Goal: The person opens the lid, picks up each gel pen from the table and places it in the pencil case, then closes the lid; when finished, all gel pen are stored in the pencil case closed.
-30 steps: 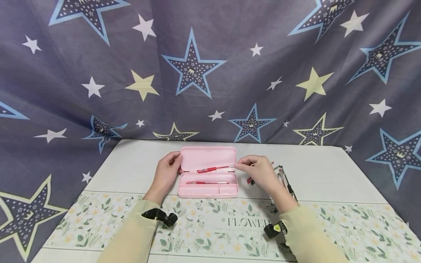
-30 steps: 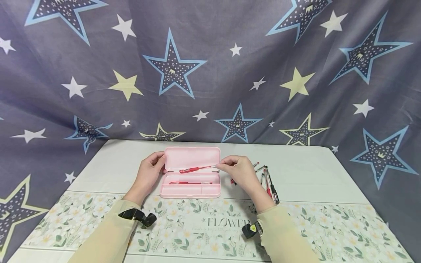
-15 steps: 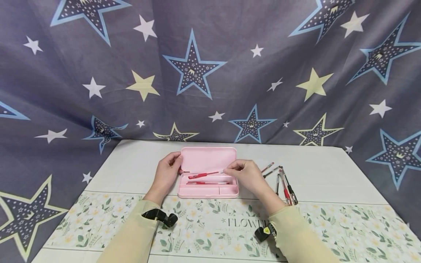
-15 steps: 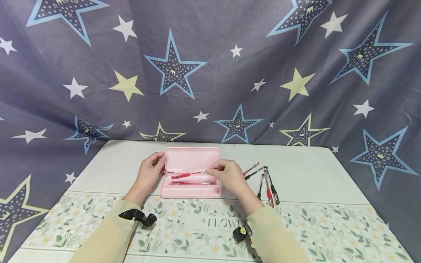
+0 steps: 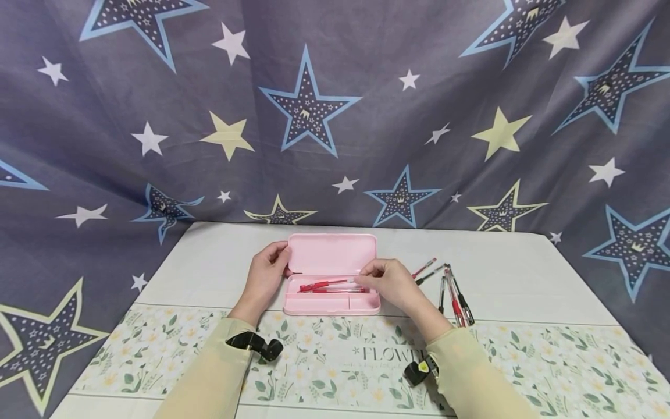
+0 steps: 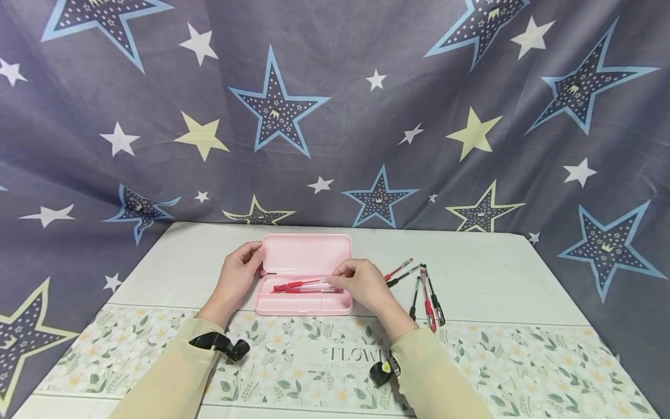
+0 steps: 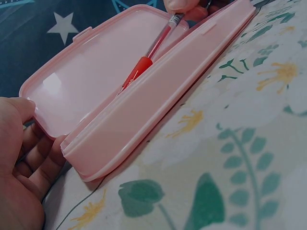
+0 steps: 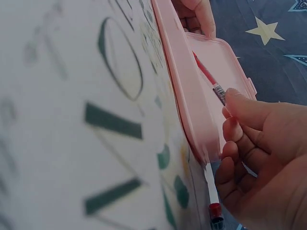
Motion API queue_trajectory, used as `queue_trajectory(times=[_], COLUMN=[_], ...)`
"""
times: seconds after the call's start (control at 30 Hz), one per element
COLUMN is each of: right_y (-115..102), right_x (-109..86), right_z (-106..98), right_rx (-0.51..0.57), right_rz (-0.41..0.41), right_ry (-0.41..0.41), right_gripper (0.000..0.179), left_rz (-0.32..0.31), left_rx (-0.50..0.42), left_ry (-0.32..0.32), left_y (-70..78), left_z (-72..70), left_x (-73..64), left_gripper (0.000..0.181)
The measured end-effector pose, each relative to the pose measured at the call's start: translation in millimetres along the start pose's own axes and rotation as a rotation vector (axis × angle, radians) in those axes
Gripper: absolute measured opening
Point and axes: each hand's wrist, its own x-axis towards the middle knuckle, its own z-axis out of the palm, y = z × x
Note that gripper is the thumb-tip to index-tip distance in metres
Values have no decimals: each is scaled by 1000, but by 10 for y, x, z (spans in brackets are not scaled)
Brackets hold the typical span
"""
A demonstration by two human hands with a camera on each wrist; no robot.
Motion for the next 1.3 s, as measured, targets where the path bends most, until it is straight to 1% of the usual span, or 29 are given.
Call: queue_trajectory(times=[0.3, 0.57, 0.77, 1.0, 1.17, 1.3], right_y=[17, 24, 38, 50, 41, 47], right_x=[20, 26, 24, 11, -13, -38], right_z=[-8, -12, -35, -88, -161, -248], right_rx=[-71, -86, -86, -32, -40, -44], right_rz=[-28, -37, -48, -38, -48, -55], right_ry=[-19, -30, -29, -41, -9, 4], right_gripper=[11, 8, 6, 5, 6, 10], left_rz=[0, 5, 5, 9, 9, 17], left_rx=[-5, -17, -20, -19, -8, -22], left_ry=[1, -2, -7, -10, -8, -9], left_y=[5, 9, -1, -4, -7, -11], left_z=[1, -3, -3, 0, 1, 1], left_x=[10, 5, 4, 10, 11, 13], left_gripper=[26, 26, 26, 27, 27, 27])
